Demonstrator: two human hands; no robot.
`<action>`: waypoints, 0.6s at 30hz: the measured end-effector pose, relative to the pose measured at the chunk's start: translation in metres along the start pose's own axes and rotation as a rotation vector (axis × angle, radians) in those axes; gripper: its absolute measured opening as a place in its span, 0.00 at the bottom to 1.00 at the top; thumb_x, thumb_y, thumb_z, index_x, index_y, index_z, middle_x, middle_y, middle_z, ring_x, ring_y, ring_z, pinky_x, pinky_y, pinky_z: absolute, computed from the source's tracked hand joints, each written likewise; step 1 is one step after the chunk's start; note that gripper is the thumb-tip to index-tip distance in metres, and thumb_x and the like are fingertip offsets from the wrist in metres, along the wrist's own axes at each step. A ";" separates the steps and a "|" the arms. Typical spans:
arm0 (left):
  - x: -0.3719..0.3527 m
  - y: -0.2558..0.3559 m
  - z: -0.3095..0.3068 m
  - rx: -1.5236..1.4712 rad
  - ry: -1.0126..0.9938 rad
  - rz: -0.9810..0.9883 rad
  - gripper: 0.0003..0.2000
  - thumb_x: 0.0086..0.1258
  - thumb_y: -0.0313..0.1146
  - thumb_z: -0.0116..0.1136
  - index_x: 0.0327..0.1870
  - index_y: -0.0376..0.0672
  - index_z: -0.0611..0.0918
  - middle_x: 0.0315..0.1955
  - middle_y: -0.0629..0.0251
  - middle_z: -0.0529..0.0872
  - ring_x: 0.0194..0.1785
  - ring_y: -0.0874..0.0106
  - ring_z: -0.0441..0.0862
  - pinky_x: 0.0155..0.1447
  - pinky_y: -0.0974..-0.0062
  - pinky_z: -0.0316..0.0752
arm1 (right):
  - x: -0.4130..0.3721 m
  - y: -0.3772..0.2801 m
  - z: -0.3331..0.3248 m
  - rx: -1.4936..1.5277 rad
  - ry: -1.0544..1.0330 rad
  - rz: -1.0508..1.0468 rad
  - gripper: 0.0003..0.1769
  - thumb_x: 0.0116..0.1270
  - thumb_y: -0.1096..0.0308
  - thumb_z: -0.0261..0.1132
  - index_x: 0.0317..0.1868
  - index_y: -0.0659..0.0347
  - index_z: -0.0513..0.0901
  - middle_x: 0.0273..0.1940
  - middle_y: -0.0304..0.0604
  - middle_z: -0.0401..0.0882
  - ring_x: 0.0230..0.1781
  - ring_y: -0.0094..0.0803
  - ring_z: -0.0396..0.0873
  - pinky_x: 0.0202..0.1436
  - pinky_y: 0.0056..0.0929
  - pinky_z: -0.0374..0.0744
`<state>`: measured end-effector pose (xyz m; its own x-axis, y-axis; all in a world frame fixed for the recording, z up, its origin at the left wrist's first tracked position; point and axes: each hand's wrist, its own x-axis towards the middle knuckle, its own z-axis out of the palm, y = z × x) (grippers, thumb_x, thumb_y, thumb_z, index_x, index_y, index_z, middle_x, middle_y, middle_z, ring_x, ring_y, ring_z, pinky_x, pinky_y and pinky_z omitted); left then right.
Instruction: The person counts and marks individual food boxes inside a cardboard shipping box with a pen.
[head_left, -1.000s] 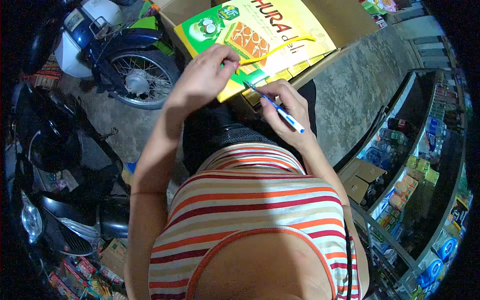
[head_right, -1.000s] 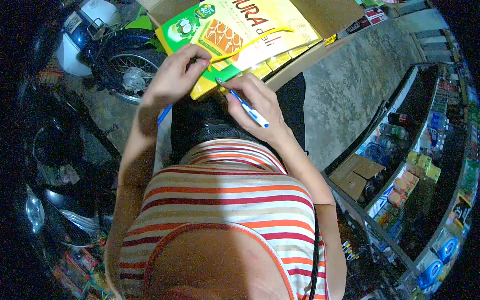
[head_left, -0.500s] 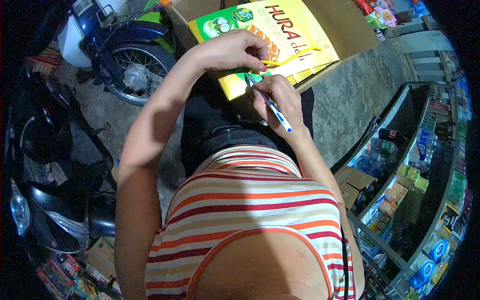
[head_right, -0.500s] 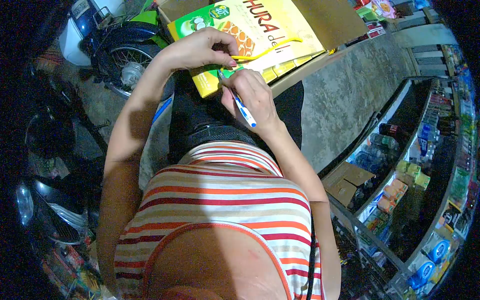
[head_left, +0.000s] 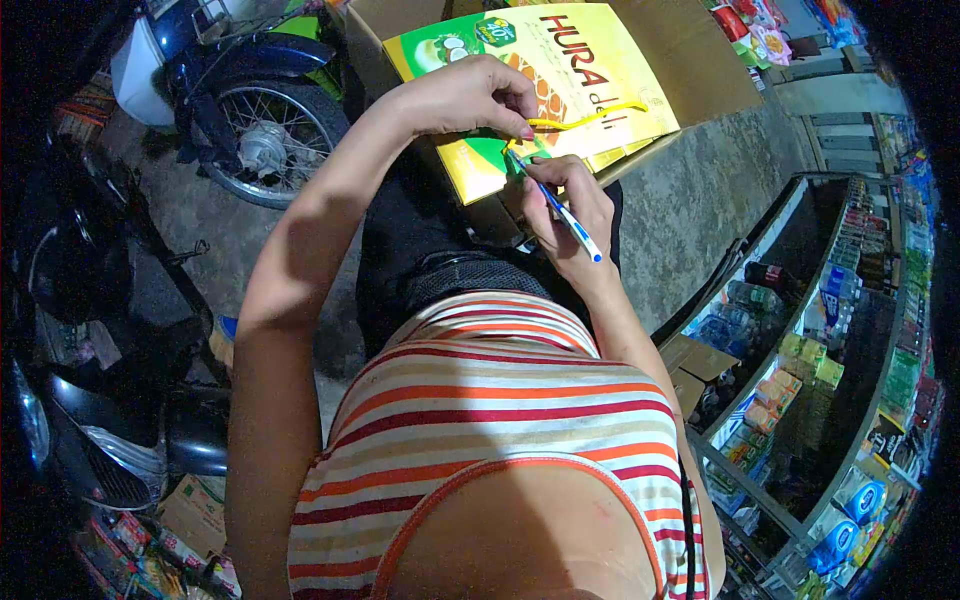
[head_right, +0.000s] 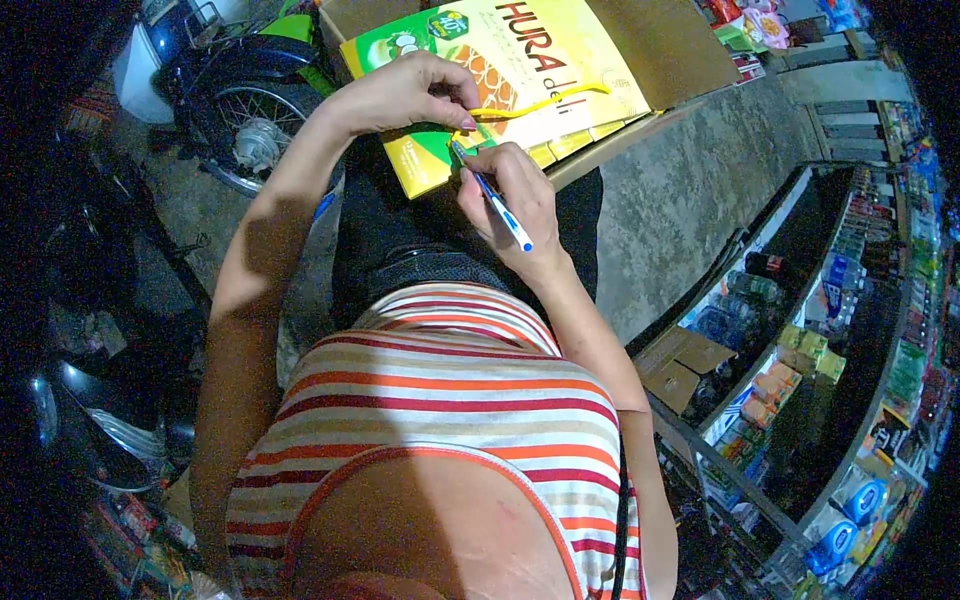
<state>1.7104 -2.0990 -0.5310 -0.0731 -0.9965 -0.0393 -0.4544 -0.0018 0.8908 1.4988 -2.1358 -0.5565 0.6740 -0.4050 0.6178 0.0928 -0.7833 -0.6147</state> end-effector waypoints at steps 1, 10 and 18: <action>0.000 -0.001 0.001 -0.007 0.010 -0.005 0.09 0.59 0.31 0.70 0.36 0.38 0.83 0.26 0.74 0.82 0.33 0.84 0.75 0.39 0.82 0.71 | 0.000 0.000 0.000 0.004 0.001 0.000 0.10 0.56 0.78 0.67 0.36 0.66 0.75 0.30 0.51 0.77 0.29 0.45 0.79 0.35 0.35 0.77; -0.002 -0.006 0.005 0.008 0.047 0.004 0.10 0.58 0.31 0.71 0.36 0.38 0.83 0.26 0.74 0.82 0.33 0.84 0.74 0.38 0.82 0.71 | 0.001 -0.003 0.000 0.002 -0.033 0.034 0.09 0.58 0.77 0.67 0.37 0.66 0.75 0.29 0.50 0.76 0.28 0.43 0.78 0.34 0.35 0.77; -0.002 -0.009 0.006 0.000 0.066 0.040 0.11 0.57 0.32 0.71 0.37 0.38 0.83 0.26 0.72 0.82 0.34 0.82 0.76 0.40 0.82 0.72 | 0.001 -0.005 0.000 -0.004 -0.056 0.090 0.09 0.58 0.76 0.67 0.36 0.66 0.75 0.30 0.51 0.77 0.29 0.44 0.79 0.35 0.35 0.77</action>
<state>1.7095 -2.0961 -0.5415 -0.0326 -0.9991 0.0268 -0.4520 0.0386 0.8912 1.4991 -2.1323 -0.5531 0.7194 -0.4466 0.5320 0.0275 -0.7469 -0.6643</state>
